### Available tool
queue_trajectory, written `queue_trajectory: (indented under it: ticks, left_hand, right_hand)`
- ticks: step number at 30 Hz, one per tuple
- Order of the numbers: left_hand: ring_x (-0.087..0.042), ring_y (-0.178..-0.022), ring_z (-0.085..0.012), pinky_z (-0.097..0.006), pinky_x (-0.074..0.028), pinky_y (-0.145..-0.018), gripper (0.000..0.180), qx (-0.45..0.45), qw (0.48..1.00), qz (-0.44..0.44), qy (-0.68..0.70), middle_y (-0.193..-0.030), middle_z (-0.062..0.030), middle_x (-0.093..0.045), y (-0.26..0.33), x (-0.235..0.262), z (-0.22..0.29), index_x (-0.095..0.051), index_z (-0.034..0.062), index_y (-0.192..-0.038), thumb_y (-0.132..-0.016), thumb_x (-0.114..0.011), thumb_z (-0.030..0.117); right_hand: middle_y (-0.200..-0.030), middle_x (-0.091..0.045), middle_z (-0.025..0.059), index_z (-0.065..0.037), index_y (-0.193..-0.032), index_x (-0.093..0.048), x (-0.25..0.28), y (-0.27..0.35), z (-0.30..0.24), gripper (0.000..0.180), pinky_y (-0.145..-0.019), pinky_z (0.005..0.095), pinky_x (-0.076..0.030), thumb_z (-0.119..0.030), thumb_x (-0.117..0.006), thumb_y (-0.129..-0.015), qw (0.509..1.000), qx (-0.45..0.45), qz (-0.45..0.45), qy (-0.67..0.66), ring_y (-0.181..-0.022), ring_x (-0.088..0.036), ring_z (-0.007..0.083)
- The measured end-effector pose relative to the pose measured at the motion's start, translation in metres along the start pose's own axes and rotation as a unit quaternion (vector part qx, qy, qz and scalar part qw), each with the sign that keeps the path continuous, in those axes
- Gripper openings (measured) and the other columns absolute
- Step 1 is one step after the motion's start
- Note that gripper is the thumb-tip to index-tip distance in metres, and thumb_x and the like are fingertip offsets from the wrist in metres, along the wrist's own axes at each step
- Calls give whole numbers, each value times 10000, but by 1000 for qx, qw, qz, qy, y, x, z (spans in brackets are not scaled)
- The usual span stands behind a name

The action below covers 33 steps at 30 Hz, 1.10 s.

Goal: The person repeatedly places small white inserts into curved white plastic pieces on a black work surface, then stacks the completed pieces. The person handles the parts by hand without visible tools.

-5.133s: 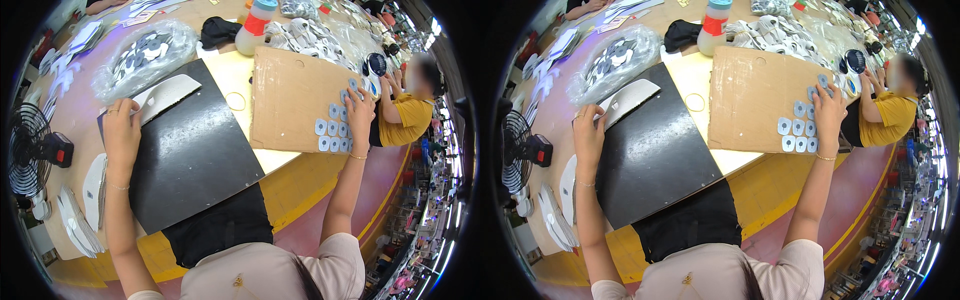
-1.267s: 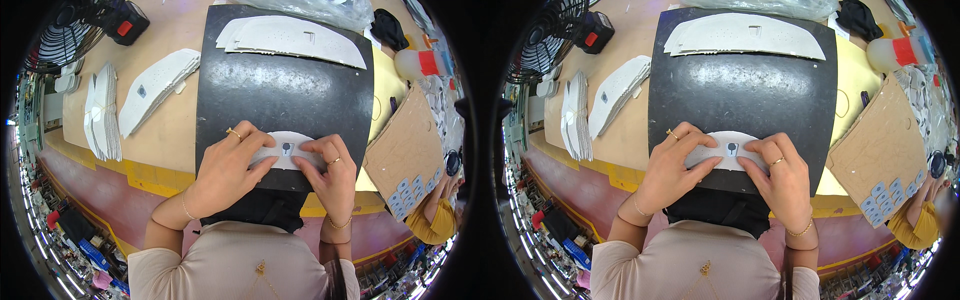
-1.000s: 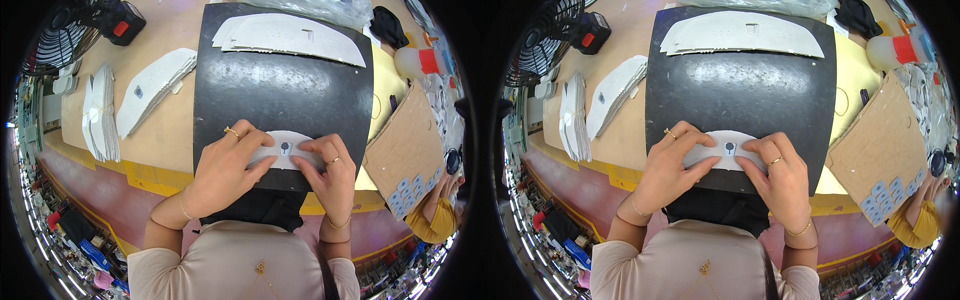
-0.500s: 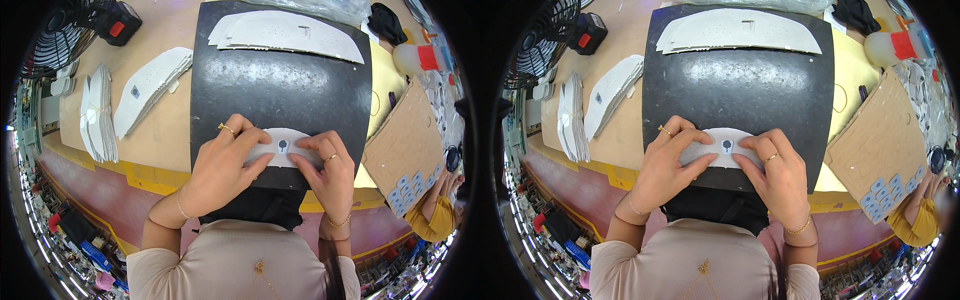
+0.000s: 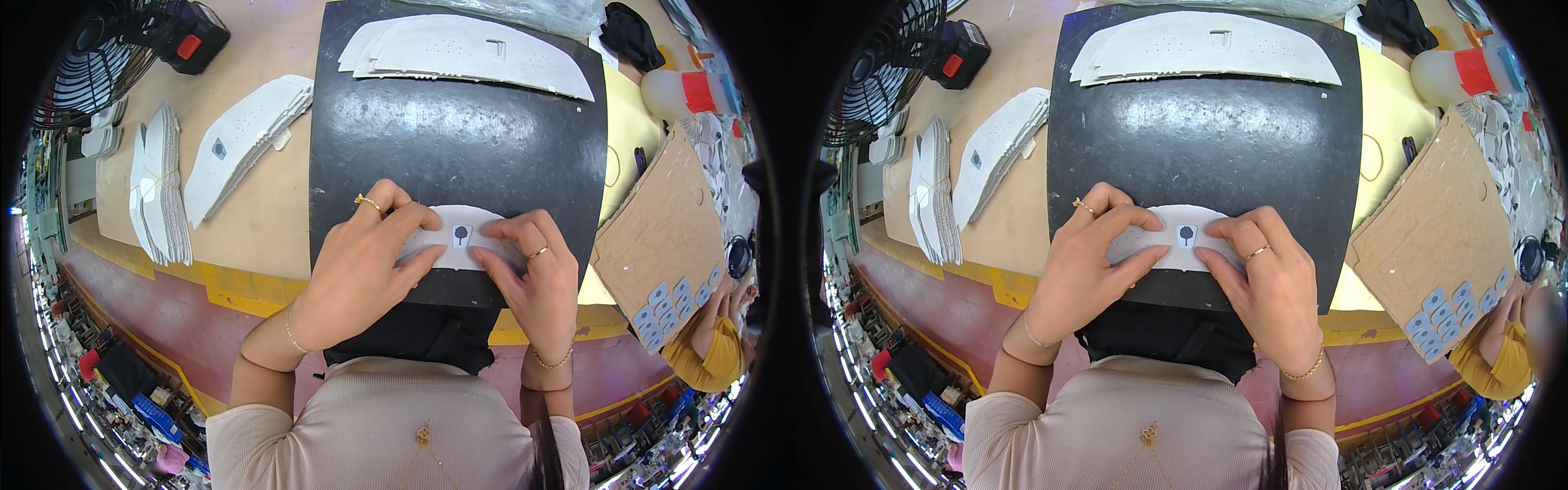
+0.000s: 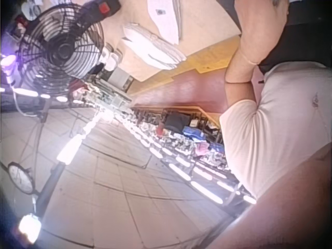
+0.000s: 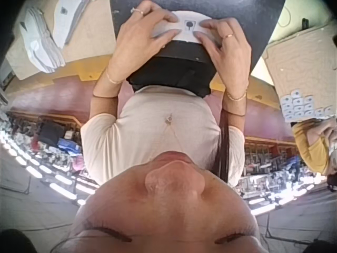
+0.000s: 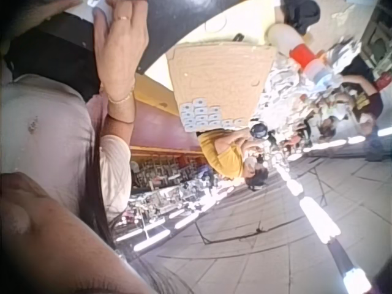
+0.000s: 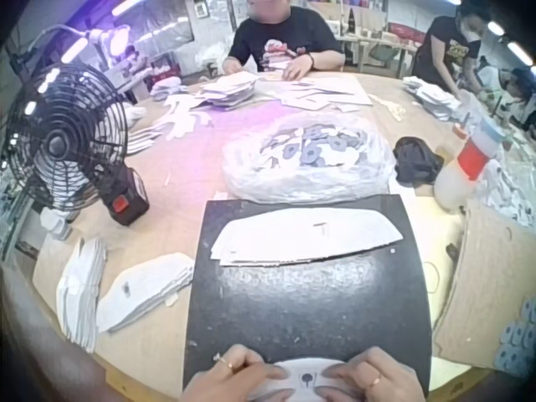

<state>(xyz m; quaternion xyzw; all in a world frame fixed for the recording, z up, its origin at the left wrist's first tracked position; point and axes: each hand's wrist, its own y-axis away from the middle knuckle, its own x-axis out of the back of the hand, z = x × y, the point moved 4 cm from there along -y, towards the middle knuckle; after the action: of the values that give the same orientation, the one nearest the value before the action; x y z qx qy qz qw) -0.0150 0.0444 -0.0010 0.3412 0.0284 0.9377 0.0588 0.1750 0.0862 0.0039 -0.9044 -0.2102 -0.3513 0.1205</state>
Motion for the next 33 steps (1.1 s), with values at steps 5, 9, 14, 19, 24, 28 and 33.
queue_trajectory:
  ticks: [5,9,14,19,24,28,33]
  left_hand:
    - [-635,-795,-287,-393,-548,-655,216,1,1000,1,1,-1020,-95,-532,-1,0,0,-666,61,-1052,-886,-774,147]
    - [-636,-790,-283,-391,-545,-651,199,2,1000,6,-1,-1019,-92,-531,-1,-1,0,-668,65,-1050,-897,-764,148]
    - [-640,-780,-277,-384,-544,-638,170,1,1000,24,-3,-1014,-91,-526,0,-5,-1,-684,78,-1054,-914,-747,151]
    - [-642,-769,-274,-387,-549,-622,156,4,999,37,-22,-1008,-90,-516,1,-7,2,-696,85,-1057,-934,-734,174]
    - [-659,-862,-246,-359,-553,-650,219,-40,981,83,-170,-1068,-87,-574,8,-14,12,-705,99,-1039,-827,-743,139]
    - [-635,-1066,-287,-346,-548,-816,265,-188,917,159,-314,-1212,-139,-629,9,-15,23,-709,38,-1005,-754,-695,121]
    - [-591,-1201,-358,-411,-523,-964,348,-228,913,47,-335,-1300,-204,-620,21,-30,22,-698,-69,-1093,-799,-649,111]
  right_hand:
    - [-912,-626,99,-25,-987,-699,0,0,-2,218,-652,359,-541,-68,-824,-813,1000,-6,-5,10,-751,-671,275]
    - [-915,-623,100,-24,-995,-703,-1,0,-2,212,-658,366,-541,-71,-817,-822,1000,-8,-6,14,-751,-668,276]
    - [-914,-620,99,-39,-1040,-725,-2,0,-2,222,-665,368,-539,-74,-804,-836,1000,-11,-11,17,-745,-662,280]
    - [-912,-619,93,-60,-1073,-741,-4,2,-3,228,-663,367,-536,-81,-789,-851,999,-4,-13,39,-738,-655,270]
    - [-1016,-631,77,-87,-1073,-756,-5,6,-10,240,-711,373,-523,-88,-786,-834,993,32,-3,117,-864,-638,252]
    - [-1197,-639,64,-87,-1130,-756,-1,10,-22,322,-832,390,-499,-95,-743,-809,950,130,31,283,-1007,-604,251]
    - [-1283,-624,117,-44,-1260,-710,-12,28,-22,454,-895,419,-485,-55,-692,-806,952,119,-17,282,-1090,-607,312]
